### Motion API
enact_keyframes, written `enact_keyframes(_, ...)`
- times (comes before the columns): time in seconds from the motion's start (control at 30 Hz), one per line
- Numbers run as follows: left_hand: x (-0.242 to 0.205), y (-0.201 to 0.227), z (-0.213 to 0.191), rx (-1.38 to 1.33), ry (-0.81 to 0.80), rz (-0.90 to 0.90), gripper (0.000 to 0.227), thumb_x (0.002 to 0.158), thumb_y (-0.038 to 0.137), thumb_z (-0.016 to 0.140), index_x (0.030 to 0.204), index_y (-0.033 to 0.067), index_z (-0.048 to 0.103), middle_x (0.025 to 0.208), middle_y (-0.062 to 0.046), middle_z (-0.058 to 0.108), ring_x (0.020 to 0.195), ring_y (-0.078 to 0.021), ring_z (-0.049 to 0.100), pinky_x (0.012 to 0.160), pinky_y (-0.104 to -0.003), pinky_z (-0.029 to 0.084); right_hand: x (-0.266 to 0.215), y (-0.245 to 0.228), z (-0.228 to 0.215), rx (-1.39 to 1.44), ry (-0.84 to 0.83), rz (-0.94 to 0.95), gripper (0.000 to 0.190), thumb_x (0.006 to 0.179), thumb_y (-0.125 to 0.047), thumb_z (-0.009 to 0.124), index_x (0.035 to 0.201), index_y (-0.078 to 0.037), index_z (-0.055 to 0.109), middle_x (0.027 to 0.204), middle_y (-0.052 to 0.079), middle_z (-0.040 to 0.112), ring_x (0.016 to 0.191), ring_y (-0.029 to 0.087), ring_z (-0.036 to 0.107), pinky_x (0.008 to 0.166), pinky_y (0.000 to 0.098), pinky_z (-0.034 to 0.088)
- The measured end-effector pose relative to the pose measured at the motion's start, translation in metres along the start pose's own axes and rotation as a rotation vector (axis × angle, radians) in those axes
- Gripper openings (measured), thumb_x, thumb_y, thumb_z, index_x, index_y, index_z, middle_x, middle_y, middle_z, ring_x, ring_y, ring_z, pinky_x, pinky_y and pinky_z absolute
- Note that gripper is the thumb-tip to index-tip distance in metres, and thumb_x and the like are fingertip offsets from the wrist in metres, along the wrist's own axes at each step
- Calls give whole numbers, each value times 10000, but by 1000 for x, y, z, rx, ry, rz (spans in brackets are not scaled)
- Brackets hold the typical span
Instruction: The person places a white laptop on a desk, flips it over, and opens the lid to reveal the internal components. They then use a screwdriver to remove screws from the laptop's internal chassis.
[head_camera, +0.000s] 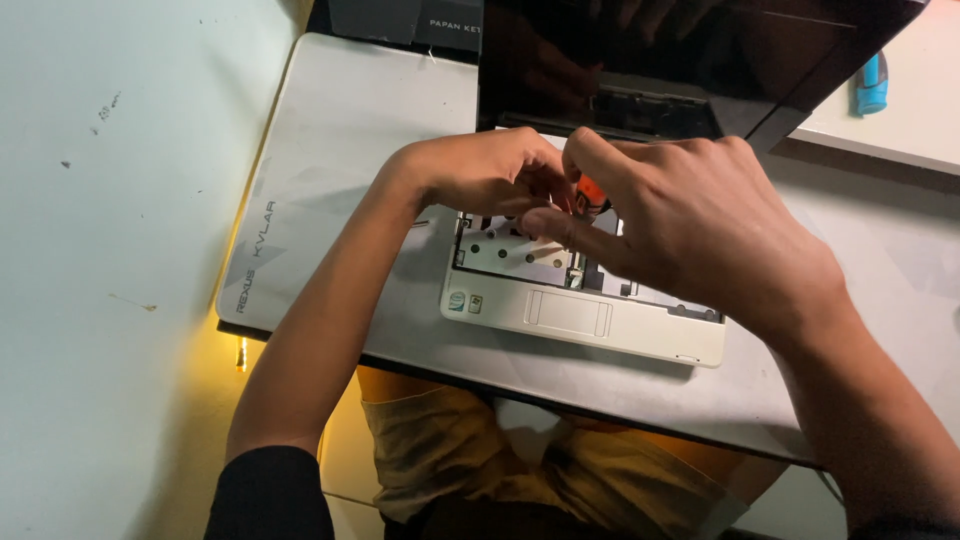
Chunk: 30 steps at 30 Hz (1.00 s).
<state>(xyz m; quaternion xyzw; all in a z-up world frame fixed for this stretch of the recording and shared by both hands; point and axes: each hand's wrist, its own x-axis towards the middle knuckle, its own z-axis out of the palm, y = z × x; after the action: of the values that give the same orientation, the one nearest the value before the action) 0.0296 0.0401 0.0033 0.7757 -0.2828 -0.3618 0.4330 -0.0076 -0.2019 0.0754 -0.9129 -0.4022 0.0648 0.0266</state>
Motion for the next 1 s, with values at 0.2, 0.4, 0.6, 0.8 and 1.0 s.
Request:
enact_keyframes(0.2, 3, -2, 2, -45, 14, -43, 80, 1136, 140, 775, 1071, 113, 812, 900, -12, 821, 787, -121, 752, 690, -287, 581, 1, 8, 2, 76, 40, -158, 239, 1051, -390, 767, 1198, -233, 661, 1022, 7, 719, 823, 362, 700, 564, 566, 480)
enact_keyframes(0.4, -4, 14, 2, -37, 3, -18, 159, 1119, 59, 711, 980, 106, 774, 852, -14, 805, 689, -128, 714, 626, -285, 516, 2, 8, 2, -126, -71, 90, 421, 1220, -687, 565, 1367, -302, 653, 890, 108, 848, 709, 570, 761, 576, 605, 490)
enact_keyframes(0.6, -16, 21, -3, -1, 164, -110, 140, 1116, 269, 805, 1127, 137, 850, 856, -46, 810, 709, -150, 768, 648, -296, 595, 0, 16, -2, 143, -32, -115, 361, 1150, -470, 633, 1424, -246, 701, 1032, 54, 667, 812, 367, 687, 585, 580, 482)
enact_keyframes(0.8, -7, 16, 0, 17, 118, -164, 149, 1126, 229, 787, 1016, 129, 783, 797, -41, 779, 649, -149, 788, 632, -291, 600, 2, 20, 6, 28, 12, -109, 197, 1219, -401, 644, 1267, -211, 667, 974, 4, 751, 720, 395, 707, 523, 573, 479)
enact_keyframes(1.0, -7, 26, 2, 34, 53, -260, 234, 1123, 141, 724, 1308, 145, 867, 869, -88, 842, 704, -189, 834, 718, -315, 675, 0, 9, 5, -20, 70, -46, 474, 1187, -693, 652, 1384, -267, 720, 1006, 69, 760, 618, 483, 752, 481, 590, 518)
